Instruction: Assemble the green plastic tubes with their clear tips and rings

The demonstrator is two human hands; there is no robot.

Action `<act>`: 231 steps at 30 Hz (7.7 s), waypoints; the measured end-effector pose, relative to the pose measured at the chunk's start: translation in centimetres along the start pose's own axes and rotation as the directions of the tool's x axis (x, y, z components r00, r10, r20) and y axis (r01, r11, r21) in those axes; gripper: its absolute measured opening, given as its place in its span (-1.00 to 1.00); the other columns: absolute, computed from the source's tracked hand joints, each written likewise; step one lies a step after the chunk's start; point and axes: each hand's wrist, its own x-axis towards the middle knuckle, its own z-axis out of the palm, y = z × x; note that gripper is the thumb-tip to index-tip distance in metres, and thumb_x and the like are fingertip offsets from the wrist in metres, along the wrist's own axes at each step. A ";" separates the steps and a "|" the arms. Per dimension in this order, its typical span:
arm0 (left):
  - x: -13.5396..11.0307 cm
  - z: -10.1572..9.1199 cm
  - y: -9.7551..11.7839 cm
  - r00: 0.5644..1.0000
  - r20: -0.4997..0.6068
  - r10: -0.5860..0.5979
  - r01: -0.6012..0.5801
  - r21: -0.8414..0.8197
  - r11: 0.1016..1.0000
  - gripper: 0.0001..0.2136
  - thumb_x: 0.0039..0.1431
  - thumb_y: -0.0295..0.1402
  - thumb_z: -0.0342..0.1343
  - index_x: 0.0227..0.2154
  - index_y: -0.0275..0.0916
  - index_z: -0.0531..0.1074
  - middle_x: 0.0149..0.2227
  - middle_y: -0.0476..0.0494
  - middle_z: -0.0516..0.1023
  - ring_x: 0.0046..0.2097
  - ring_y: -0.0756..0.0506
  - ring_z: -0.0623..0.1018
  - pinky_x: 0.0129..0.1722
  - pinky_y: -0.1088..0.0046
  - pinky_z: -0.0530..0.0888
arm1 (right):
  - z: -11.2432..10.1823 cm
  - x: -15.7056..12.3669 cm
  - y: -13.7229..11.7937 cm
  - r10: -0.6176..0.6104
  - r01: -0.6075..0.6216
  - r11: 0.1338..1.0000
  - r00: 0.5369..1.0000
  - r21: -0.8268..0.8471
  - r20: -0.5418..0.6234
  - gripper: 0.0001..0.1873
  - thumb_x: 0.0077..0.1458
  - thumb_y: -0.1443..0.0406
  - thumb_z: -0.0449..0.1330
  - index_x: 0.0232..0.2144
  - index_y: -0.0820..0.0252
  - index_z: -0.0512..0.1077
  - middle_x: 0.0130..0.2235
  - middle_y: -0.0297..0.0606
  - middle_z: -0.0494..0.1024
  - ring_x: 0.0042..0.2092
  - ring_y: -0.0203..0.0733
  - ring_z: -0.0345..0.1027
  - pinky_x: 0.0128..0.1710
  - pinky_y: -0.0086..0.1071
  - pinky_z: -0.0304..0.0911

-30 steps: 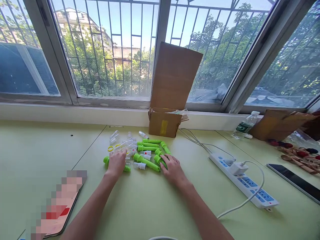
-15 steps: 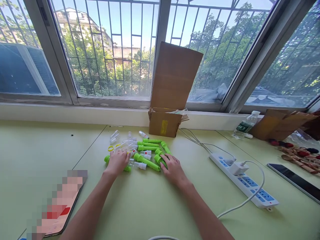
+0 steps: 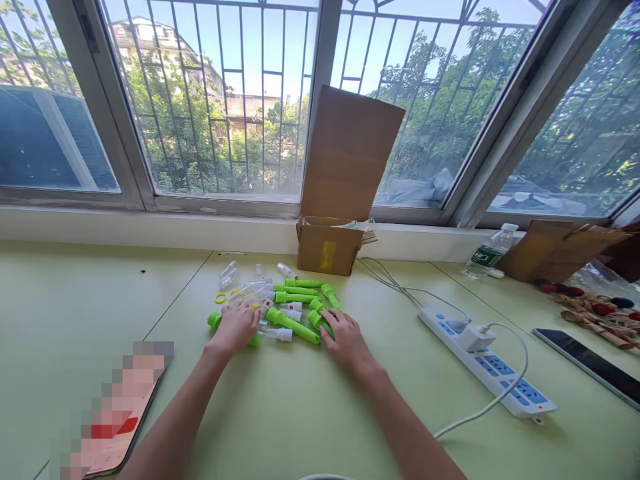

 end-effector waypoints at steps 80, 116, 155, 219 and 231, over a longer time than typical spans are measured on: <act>-1.5 0.1 6.2 0.944 -0.304 -0.128 -0.262 -0.926 0.271 -0.74 0.10 -0.29 0.13 -0.15 -0.22 0.33 -0.27 -0.12 0.59 -0.26 -0.06 0.59 -0.28 0.41 0.53 | -2.8 -1.5 -2.9 -0.285 0.324 0.936 0.928 0.140 -0.240 -0.62 0.20 0.18 -0.01 0.03 0.16 0.27 -0.20 -0.17 0.46 -0.26 -0.13 0.37 -0.37 -0.35 0.22; -1.4 0.2 6.2 0.986 -0.153 -0.069 -0.148 -0.986 0.071 -0.76 0.04 -0.26 0.17 -0.24 -0.23 0.43 -0.26 -0.15 0.53 -0.18 -0.09 0.52 -0.27 0.41 0.52 | -2.2 -1.3 -2.3 -0.302 0.349 0.925 0.916 0.151 -0.264 -0.74 0.14 0.23 0.08 -0.11 0.15 0.33 -0.29 -0.22 0.46 -0.31 -0.17 0.40 -0.39 -0.38 0.21; -1.2 0.3 6.4 0.973 -0.044 -0.225 -0.072 -0.991 -0.114 -0.75 -0.11 -0.24 0.27 -0.40 -0.26 0.41 -0.41 -0.10 0.56 -0.32 -0.09 0.58 -0.34 0.38 0.55 | -1.8 -1.1 -2.0 -0.282 0.314 0.941 0.933 0.125 -0.224 -0.74 0.14 0.23 0.09 -0.12 0.14 0.35 -0.28 -0.22 0.47 -0.32 -0.17 0.39 -0.41 -0.37 0.21; -1.7 1.7 7.4 0.937 -0.323 0.130 -0.347 -0.834 0.429 -0.90 0.12 -0.36 0.08 -0.37 -0.22 0.26 -0.15 -0.14 0.41 -0.08 -0.08 0.45 -0.35 0.48 0.51 | -2.4 -1.4 -3.2 -0.334 0.356 0.858 0.934 0.371 -0.124 -0.32 -0.04 0.49 0.07 0.15 0.07 0.13 0.09 -0.25 0.40 0.06 -0.08 0.33 -0.02 -0.22 0.31; -1.7 1.5 7.3 0.912 -0.381 0.151 -0.401 -0.757 0.516 -0.93 0.11 -0.38 0.08 -0.40 -0.21 0.29 -0.20 -0.11 0.47 -0.13 -0.08 0.49 -0.27 0.42 0.50 | -2.5 -1.3 -3.2 -0.322 0.352 0.866 0.936 0.355 -0.142 -0.32 -0.06 0.49 0.08 0.14 0.04 0.16 0.07 -0.27 0.43 0.02 -0.07 0.36 -0.06 -0.21 0.34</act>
